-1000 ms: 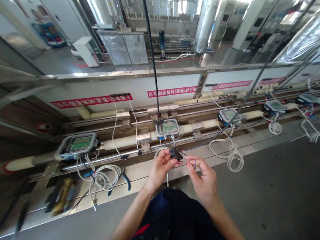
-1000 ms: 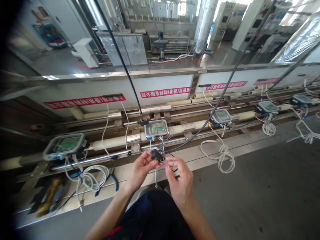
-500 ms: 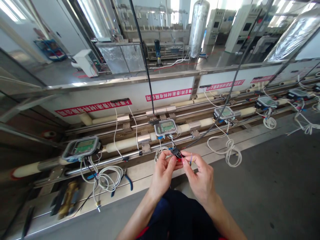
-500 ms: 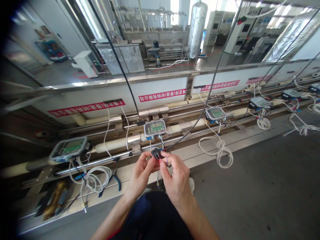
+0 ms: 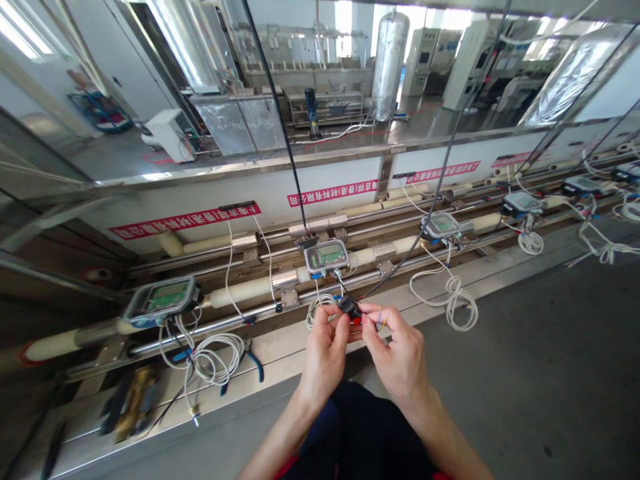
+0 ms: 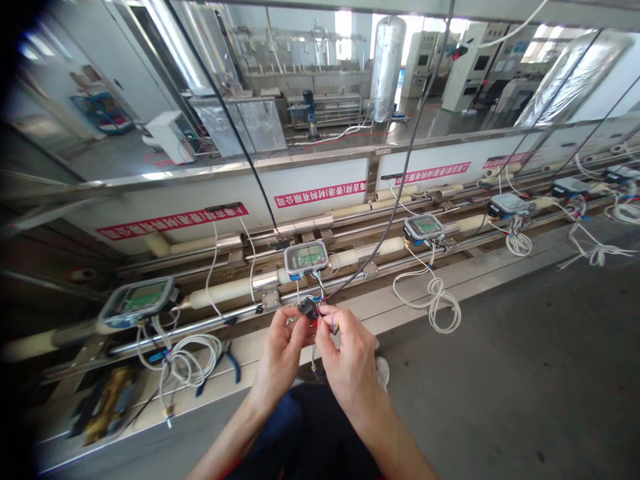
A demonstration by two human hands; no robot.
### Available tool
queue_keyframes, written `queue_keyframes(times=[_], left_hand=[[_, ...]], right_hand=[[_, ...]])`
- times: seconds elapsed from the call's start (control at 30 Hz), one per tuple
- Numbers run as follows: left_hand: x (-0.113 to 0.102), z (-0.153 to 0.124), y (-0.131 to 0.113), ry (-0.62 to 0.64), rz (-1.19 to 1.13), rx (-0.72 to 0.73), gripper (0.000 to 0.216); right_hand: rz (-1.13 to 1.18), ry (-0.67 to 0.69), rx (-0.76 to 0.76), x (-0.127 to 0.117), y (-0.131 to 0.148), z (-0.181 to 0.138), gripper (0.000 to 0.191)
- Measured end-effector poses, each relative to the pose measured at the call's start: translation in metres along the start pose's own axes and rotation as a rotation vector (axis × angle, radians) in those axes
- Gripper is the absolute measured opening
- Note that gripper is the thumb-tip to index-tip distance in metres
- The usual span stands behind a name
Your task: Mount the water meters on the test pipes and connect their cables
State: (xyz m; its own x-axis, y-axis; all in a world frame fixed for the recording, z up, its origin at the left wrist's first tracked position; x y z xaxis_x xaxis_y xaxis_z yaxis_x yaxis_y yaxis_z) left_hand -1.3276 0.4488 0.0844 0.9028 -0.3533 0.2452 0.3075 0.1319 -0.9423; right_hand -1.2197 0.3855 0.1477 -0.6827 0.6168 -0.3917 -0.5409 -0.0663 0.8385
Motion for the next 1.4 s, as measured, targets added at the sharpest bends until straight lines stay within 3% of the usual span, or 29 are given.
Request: queue_keyframes(times=[0.63,0.77,0.9,1.4], left_hand=[[0.000,0.004,-0.003,0.002,-0.053,0.027,0.025],[0.000,0.009,0.002,0.004,-0.127,0.017,0.032],[-0.008,0.014,0.003,-0.071,-0.195,-0.004,0.031],[-0.020,0.021,-0.005,-0.125,-0.205,0.038,0.034]], right_hand=[[-0.025,-0.009,-0.022,0.005,0.008,0.004,0.008],[0.017,0.041,0.014,0.012,0.002,0.007,0.009],[0.074,0.073,0.082,0.015,-0.004,0.011,0.008],[0.041,0.258,0.088,0.042,0.000,0.022,0.014]])
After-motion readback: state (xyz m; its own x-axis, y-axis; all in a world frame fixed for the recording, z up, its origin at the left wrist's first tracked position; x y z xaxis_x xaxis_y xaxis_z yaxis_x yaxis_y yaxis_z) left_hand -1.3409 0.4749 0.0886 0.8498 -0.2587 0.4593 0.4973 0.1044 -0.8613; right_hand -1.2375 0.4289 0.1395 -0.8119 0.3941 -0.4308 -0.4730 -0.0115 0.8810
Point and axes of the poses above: each hand's wrist, its own z-axis towards the middle knuckle, its own x-axis out of the palm, y = z × x, the point moved 9 cm from there along z, towards the middle knuckle, and after that the axes turned 13 degrees about x, right-handed, at the moved point
